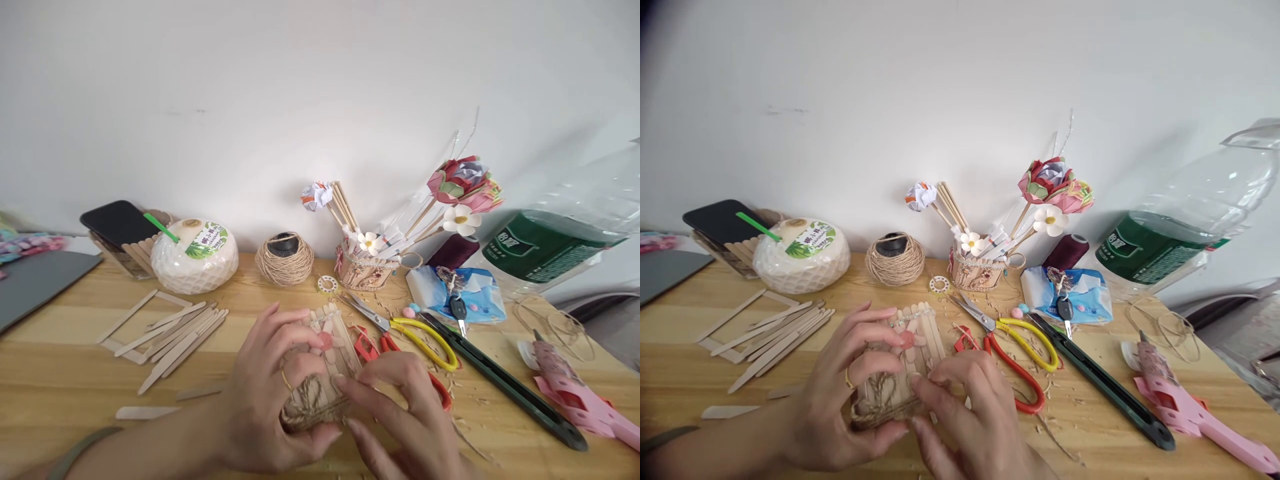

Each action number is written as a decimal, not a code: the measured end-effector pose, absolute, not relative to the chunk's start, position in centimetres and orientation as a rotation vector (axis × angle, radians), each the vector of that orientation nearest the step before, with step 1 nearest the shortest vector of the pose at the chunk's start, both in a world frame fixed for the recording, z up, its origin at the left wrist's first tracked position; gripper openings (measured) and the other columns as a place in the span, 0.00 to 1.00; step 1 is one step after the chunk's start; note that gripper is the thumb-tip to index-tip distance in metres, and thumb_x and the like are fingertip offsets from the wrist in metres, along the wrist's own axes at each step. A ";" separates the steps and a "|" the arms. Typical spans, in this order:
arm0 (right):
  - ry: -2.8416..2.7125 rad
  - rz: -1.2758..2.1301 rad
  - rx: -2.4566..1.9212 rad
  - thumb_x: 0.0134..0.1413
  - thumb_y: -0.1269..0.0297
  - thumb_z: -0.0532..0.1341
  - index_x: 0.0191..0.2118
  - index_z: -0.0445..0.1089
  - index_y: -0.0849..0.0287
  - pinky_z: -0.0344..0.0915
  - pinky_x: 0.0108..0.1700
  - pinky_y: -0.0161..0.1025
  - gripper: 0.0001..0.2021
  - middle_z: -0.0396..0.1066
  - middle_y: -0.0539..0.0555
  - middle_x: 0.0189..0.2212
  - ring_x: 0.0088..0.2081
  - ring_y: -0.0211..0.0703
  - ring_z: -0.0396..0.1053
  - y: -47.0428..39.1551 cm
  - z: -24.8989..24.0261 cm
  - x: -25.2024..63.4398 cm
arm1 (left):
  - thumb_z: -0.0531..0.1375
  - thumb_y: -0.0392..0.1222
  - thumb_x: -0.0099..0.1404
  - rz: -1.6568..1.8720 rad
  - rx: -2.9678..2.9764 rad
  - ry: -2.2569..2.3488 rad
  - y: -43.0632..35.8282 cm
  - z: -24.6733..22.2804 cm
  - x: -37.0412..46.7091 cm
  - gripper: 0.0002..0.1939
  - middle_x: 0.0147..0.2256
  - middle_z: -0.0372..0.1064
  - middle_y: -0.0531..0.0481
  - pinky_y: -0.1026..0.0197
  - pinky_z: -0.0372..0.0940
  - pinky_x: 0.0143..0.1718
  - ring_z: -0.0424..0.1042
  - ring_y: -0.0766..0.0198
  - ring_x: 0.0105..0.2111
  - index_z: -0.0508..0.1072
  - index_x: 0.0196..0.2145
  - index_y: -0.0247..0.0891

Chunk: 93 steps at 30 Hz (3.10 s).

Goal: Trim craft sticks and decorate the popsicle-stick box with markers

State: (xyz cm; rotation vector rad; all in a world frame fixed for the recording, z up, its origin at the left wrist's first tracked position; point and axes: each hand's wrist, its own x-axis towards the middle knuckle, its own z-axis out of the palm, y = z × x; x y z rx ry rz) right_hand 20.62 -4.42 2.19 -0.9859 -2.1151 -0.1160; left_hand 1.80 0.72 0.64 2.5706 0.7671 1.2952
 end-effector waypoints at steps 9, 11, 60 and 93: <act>-2.083 0.003 -1.031 0.51 0.73 0.57 0.38 0.67 0.59 0.68 0.35 0.38 0.08 0.65 0.54 0.32 0.34 0.43 0.67 -4.8 1.9 21.0 | 0.62 0.40 0.46 1.286 2.584 0.760 0.6 0.5 1.7 0.19 0.40 0.67 0.45 0.36 0.54 0.52 0.62 0.46 0.49 0.62 0.37 0.42; -2.097 -0.033 -1.032 0.51 0.73 0.58 0.41 0.67 0.60 0.68 0.36 0.39 0.10 0.66 0.55 0.33 0.36 0.43 0.67 -4.7 1.8 21.0 | 0.62 0.40 0.46 1.297 2.577 0.762 0.6 0.5 1.7 0.19 0.39 0.67 0.45 0.36 0.54 0.51 0.62 0.46 0.48 0.63 0.37 0.41; -2.048 -0.225 -0.977 0.45 0.82 0.57 0.34 0.67 0.64 0.65 0.35 0.36 0.10 0.66 0.54 0.30 0.33 0.40 0.63 -4.5 1.7 20.3 | 0.63 0.40 0.46 1.343 2.553 0.754 0.4 0.4 2.0 0.17 0.39 0.67 0.45 0.37 0.54 0.51 0.62 0.47 0.47 0.65 0.36 0.40; -2.125 -0.082 -1.196 0.45 0.76 0.61 0.30 0.67 0.59 0.65 0.27 0.37 0.06 0.69 0.53 0.26 0.28 0.41 0.66 -5.0 3.1 20.1 | 0.63 0.38 0.47 1.367 2.576 0.768 -0.1 0.6 2.5 0.16 0.39 0.68 0.44 0.37 0.58 0.48 0.63 0.46 0.46 0.67 0.35 0.38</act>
